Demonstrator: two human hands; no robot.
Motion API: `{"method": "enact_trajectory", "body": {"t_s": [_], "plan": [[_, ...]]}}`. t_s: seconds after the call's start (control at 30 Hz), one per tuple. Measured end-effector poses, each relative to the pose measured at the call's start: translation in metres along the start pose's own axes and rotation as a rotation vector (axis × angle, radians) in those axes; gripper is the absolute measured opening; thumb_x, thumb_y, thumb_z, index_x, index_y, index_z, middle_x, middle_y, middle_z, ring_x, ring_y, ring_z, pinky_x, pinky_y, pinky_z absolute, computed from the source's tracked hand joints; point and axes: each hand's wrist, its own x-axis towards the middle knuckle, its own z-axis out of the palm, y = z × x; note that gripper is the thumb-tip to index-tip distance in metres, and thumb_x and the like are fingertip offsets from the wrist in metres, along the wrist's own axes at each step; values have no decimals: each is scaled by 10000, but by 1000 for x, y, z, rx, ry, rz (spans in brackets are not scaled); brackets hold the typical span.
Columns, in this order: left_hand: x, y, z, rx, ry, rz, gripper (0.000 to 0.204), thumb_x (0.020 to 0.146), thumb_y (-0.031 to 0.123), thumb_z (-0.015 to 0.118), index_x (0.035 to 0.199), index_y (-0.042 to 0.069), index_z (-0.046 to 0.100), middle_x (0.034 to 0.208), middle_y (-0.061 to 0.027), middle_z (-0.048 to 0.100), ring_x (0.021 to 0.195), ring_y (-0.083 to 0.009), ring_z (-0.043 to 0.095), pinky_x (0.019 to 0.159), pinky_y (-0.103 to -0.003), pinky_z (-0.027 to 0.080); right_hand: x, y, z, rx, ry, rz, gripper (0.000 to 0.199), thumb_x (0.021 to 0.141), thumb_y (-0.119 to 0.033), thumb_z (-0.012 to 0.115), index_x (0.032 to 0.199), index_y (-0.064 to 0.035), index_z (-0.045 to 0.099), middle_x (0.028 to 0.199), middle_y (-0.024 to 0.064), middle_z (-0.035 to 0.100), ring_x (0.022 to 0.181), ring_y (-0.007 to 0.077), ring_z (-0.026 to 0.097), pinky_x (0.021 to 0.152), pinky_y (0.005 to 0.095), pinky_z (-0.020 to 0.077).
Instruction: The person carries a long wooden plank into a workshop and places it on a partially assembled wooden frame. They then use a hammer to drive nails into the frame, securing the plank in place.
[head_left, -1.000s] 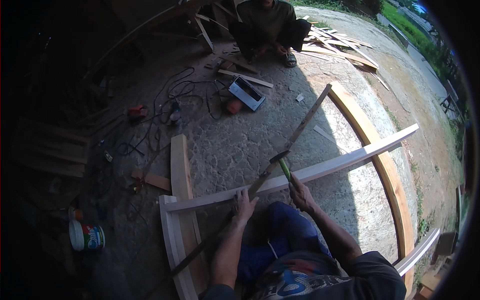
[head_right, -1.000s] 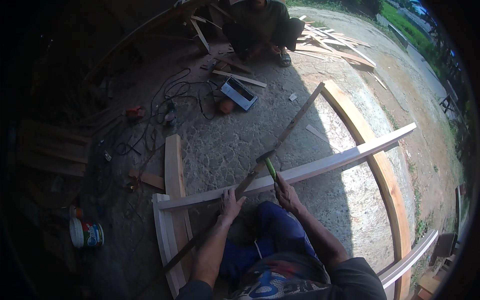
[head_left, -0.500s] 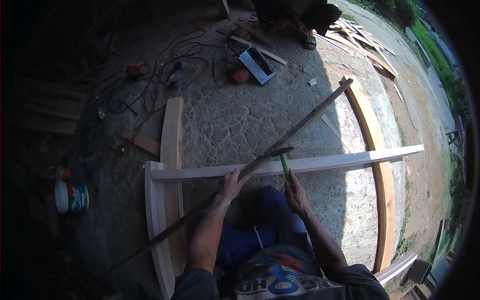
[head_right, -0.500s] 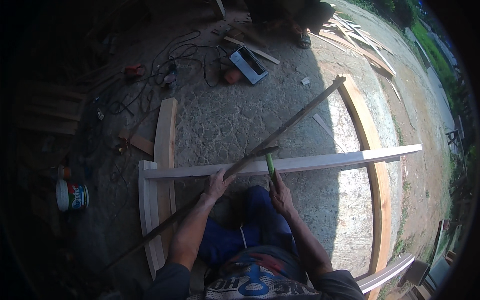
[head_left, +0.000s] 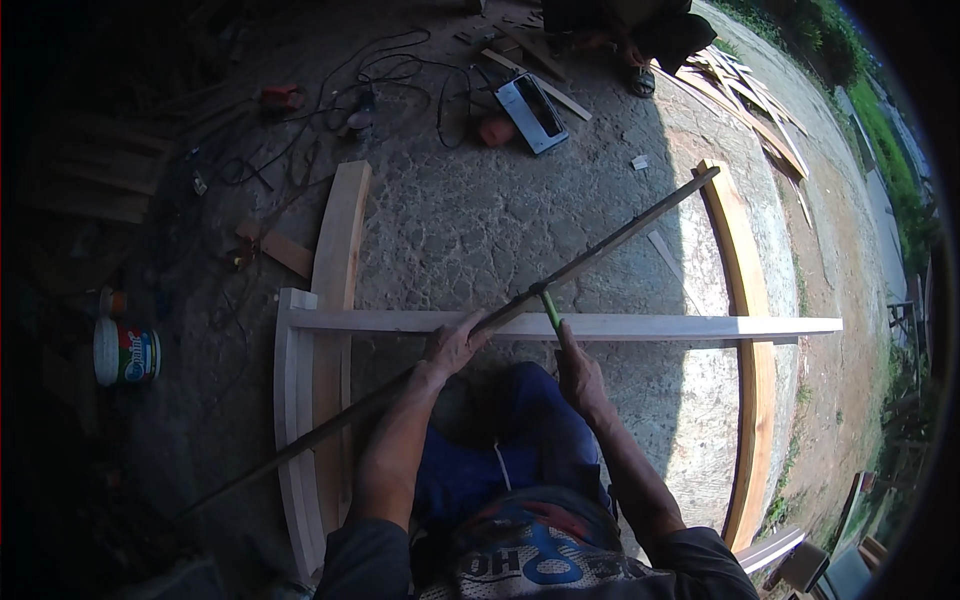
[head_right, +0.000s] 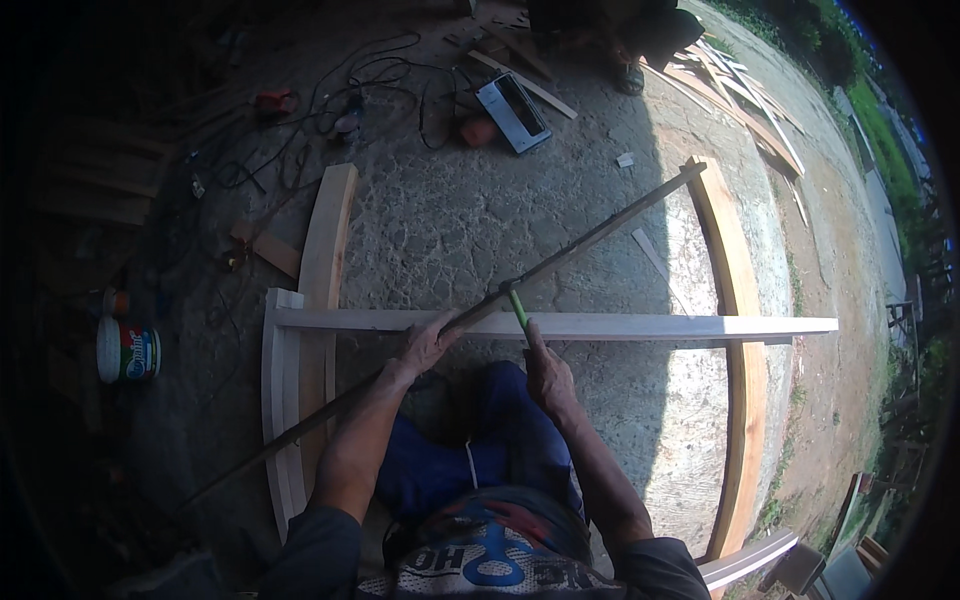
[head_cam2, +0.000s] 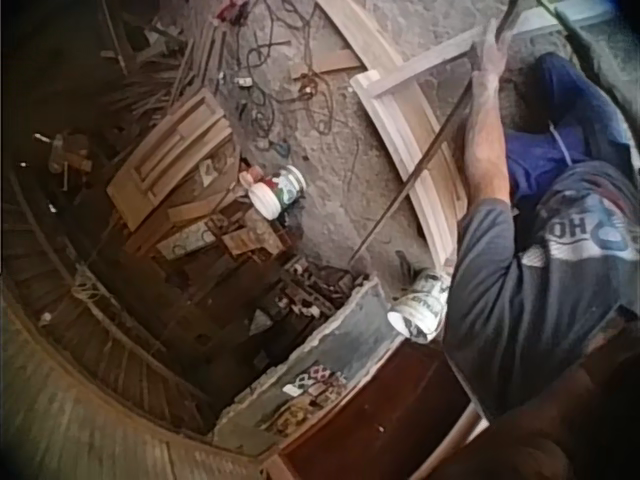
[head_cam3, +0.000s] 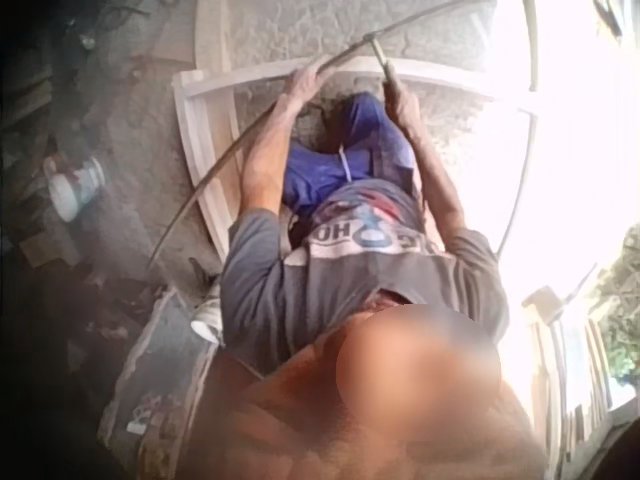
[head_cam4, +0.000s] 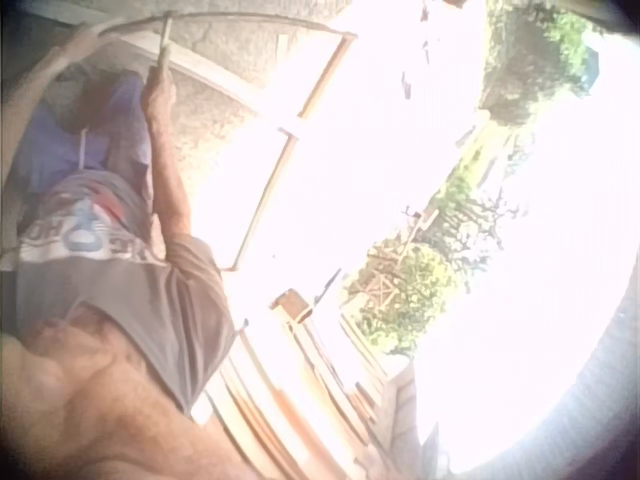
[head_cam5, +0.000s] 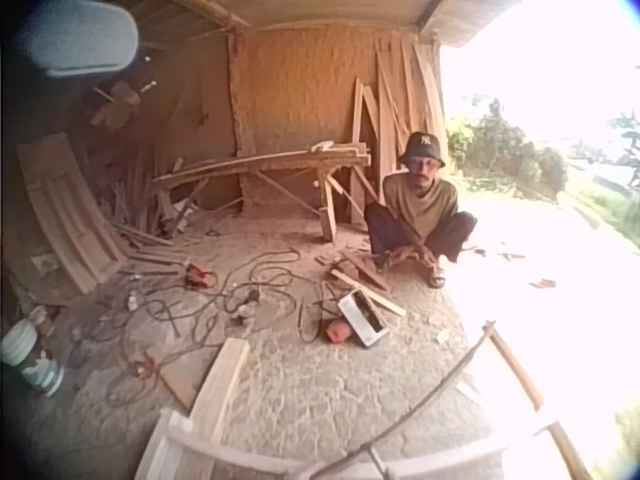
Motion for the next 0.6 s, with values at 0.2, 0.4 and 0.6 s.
{"method": "enact_trajectory", "body": {"t_s": [0.2, 0.4, 0.6], "plan": [[-12, 34, -19, 49, 6, -92, 612, 985, 589, 569, 1428, 168, 589, 1064, -270, 719, 1011, -499, 673, 860, -556, 549, -1, 0, 14, 39, -6, 16, 695, 1012, -90, 513, 1629, -185, 206, 1064, 309, 674, 931, 521, 658, 737, 576, 503], [-16, 18, 1, -2, 107, -59, 633, 960, 550, 635, 1459, 169, 550, 1144, -262, 709, 1047, -487, 673, 867, -554, 549, 1, -9, 15, 90, -11, 115, 695, 1023, -93, 503, 1638, -182, 191, 1024, 322, 669, 875, 539, 651, 711, 587, 488], [-23, 19, 15, 104, 289, -62, 700, 951, 606, 610, 1493, 174, 509, 1156, -269, 691, 999, -493, 686, 840, -567, 560, -2, -21, 5, 146, -11, 174, 655, 1036, -116, 502, 1628, -182, 231, 1130, 334, 652, 991, 540, 640, 793, 578, 504]]}}
